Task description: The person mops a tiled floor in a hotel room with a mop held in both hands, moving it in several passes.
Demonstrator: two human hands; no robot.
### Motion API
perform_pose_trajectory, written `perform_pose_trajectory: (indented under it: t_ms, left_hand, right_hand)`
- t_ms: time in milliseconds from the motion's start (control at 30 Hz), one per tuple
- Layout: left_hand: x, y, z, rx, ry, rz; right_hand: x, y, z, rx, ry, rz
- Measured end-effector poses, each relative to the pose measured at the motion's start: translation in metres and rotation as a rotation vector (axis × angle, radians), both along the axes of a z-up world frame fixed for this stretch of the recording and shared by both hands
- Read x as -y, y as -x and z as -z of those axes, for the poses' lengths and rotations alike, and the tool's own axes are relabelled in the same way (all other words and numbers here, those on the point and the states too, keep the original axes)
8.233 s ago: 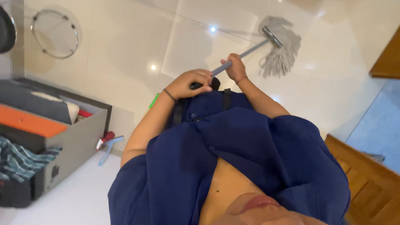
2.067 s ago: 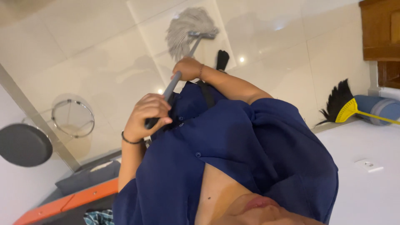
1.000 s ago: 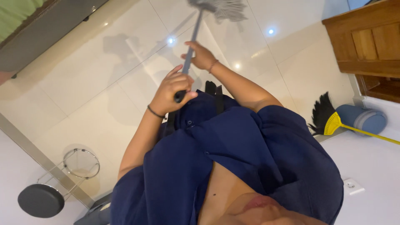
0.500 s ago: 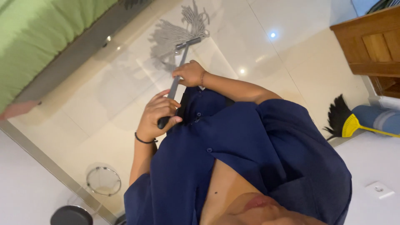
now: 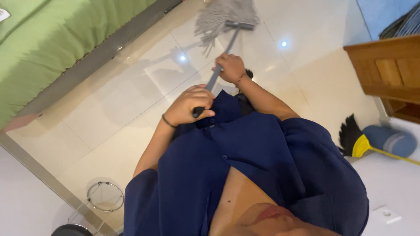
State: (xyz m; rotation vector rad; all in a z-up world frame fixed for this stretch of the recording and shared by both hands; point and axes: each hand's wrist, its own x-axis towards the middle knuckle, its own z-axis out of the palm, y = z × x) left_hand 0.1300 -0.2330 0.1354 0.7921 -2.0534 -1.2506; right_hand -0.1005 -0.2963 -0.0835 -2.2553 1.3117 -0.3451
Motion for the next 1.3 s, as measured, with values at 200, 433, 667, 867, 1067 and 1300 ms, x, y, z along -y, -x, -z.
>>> perform_pose_trajectory:
  t_ms: [200,433,667,867,1067,1300]
  left_hand:
    - [0.079,0.072,0.04,-0.139,-0.161,0.015]
    - [0.177,0.158,0.035,-0.081,-0.108,-0.018]
    - [0.219,0.207,0.049,0.116,0.039,-0.017]
    - [0.252,0.208,0.009,0.104,-0.027,0.055]
    - [0.275,0.234,0.0,-0.018,-0.129,0.21]
    - [0.255,0.286,0.054,-0.199,-0.467,0.386]
  right_hand:
    - [0.073,0.082,0.039,-0.088,-0.055,0.207]
    - [0.193,0.136,0.067,-0.035,-0.15,0.326]
    - [0.263,0.169,0.091,0.166,-0.195,0.205]
    - [0.244,0.196,0.07,0.266,-0.206,0.212]
    - [0.17,0.262,0.055,0.176,-0.219,0.355]
    - [0.068,0.336,0.078,0.003,-0.395,0.641]
